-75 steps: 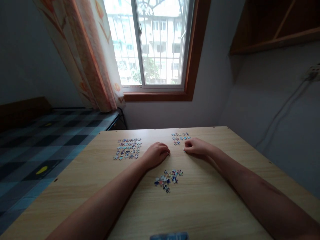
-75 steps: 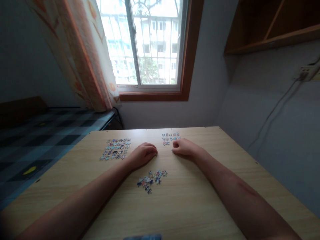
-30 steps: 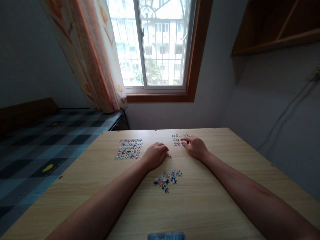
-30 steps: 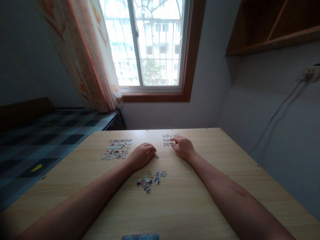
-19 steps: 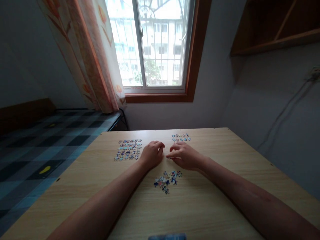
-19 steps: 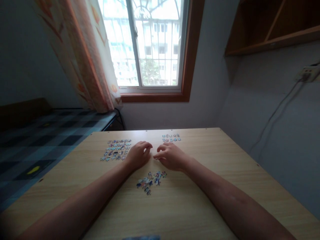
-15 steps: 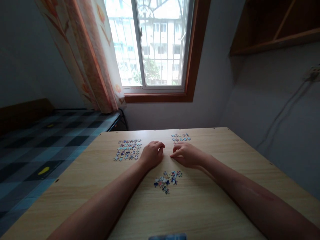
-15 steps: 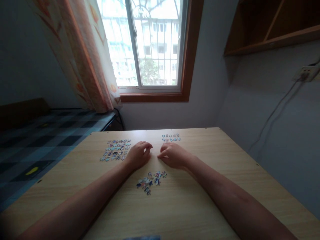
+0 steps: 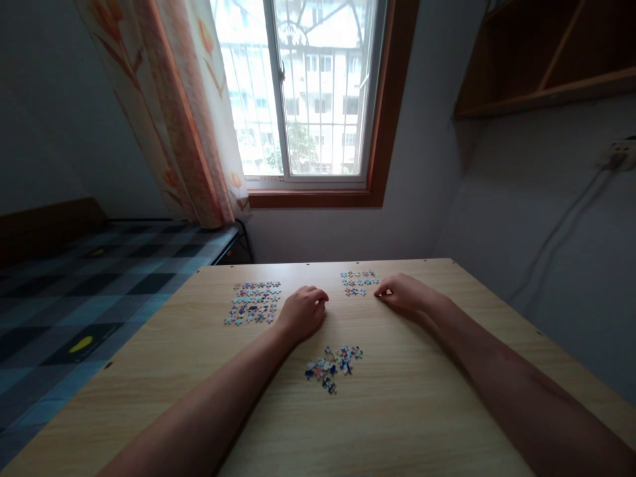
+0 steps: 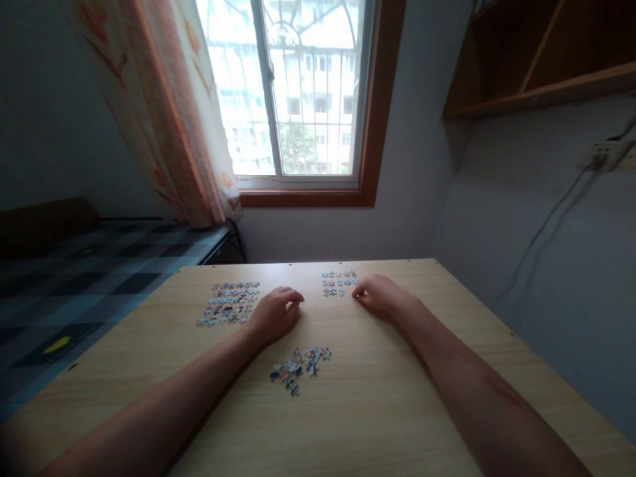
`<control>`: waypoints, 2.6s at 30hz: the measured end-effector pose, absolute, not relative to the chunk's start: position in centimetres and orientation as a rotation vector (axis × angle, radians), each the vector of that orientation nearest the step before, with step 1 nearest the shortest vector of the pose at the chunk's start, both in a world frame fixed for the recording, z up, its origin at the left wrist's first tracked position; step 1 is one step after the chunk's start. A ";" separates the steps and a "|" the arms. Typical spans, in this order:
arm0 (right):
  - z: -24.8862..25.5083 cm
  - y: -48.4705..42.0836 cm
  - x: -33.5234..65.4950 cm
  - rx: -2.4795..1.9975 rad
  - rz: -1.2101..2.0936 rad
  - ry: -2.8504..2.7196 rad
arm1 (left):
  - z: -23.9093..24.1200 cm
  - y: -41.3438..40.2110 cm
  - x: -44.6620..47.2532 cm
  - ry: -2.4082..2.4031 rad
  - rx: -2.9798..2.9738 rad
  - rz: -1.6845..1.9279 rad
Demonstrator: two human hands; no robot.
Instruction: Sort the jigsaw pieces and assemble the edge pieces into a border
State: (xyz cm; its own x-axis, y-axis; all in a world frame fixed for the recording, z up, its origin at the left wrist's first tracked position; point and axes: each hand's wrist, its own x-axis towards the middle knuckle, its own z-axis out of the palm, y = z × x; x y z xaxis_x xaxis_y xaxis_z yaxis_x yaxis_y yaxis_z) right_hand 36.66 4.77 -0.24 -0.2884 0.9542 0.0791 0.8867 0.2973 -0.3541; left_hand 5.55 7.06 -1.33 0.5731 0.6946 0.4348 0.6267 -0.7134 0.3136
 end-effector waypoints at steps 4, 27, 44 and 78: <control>-1.2 5.2 36.5 -1.649 0.201 -2.277 | -1.3 7.0 5.6 1.141 2.680 0.801; 0.4 3.7 32.7 -1.378 0.437 -2.253 | -1.1 6.8 5.8 1.209 2.664 0.745; 2.5 2.4 33.2 -1.792 0.869 -2.472 | -1.2 6.9 5.8 1.236 2.698 0.659; -3.6 5.8 37.9 -1.388 0.141 -2.146 | -1.1 7.0 5.7 1.234 2.699 0.578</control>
